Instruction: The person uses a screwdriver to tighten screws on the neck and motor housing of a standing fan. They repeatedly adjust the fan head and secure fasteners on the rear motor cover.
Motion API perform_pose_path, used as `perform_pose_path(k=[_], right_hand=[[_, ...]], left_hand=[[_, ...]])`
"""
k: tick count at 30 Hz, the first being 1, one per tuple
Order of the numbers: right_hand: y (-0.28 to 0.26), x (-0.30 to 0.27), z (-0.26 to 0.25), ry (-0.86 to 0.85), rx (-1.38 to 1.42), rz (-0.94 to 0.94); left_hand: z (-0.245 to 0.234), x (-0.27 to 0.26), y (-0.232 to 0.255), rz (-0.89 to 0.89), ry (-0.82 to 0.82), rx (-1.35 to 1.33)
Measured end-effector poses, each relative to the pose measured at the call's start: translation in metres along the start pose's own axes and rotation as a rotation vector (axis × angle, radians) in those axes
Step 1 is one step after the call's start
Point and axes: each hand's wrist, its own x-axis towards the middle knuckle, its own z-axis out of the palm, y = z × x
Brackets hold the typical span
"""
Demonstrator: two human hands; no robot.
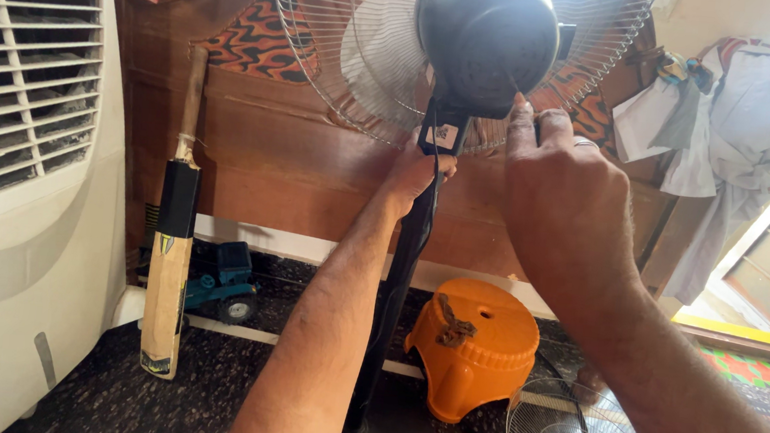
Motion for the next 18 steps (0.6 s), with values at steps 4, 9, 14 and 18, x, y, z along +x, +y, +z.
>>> perform_pose_path(k=[4, 9, 14, 18], right_hand=[[-0.0011, 0.0003, -0.0017, 0.026, 0.013, -0.005], [-0.0032, 0.0006, 0.0005, 0.033, -0.029, -0.017], [-0.0013, 0.0038, -0.0014, -0.039, -0.094, -0.039], [-0.0020, 0.0063, -0.0056, -0.040, -0.163, -0.072]], left_hand=[[-0.0003, 0.0007, -0.0006, 0.018, -0.002, 0.012], [0.0000, 0.0016, -0.0013, 0.022, -0.009, 0.024], [0.0009, 0.0005, 0.0009, -0.016, 0.012, 0.027], [0.0022, -0.0004, 0.0003, -0.004, 0.036, 0.051]])
